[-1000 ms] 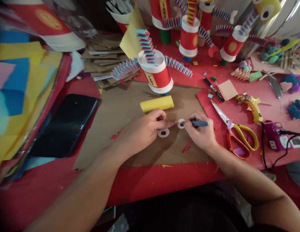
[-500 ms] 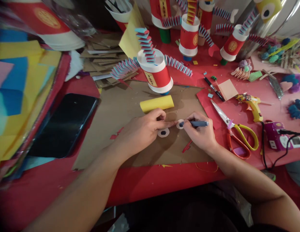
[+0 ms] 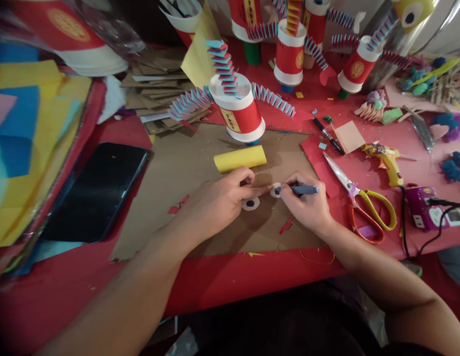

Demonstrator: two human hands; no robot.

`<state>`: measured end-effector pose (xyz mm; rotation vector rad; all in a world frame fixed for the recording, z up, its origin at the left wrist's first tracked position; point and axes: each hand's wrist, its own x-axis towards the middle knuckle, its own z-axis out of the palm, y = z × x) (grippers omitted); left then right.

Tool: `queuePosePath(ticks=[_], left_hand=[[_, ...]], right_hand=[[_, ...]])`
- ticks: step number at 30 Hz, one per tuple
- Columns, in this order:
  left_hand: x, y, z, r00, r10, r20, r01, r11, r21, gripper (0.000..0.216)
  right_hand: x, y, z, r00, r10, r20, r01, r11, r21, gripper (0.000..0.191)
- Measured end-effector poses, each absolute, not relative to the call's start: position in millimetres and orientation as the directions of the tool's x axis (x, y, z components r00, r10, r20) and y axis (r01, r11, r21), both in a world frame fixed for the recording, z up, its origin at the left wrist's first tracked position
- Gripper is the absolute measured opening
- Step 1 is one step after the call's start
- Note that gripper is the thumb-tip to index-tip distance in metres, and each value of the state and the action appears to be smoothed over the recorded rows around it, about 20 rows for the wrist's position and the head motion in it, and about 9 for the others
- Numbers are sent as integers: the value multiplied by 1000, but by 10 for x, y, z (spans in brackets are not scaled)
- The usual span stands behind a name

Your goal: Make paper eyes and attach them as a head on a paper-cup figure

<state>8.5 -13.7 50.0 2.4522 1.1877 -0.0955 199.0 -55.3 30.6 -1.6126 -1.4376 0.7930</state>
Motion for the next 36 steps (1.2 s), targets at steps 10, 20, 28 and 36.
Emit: queuePosePath(ticks=[10,20,28,36], left_hand=[[90,-142,510,628,735,-256,771,-540,339,54],[75,-148,490,631,739,-235,766,-546,341,56],[94,-143,514,633,735,-245,765,-545,343,55],[80,-143,497,646,735,-206,751,-566,340,52]], right_hand=[[1984,-557,324,143,988,58,482,-19,-876,16],[1982,-559,329,142,988,57,469,-16,-883,17],[1991,-559,326,124,991,57,497,-13,-868,18],[1980,-552,337,133,990,45,484,-25,-875,17]])
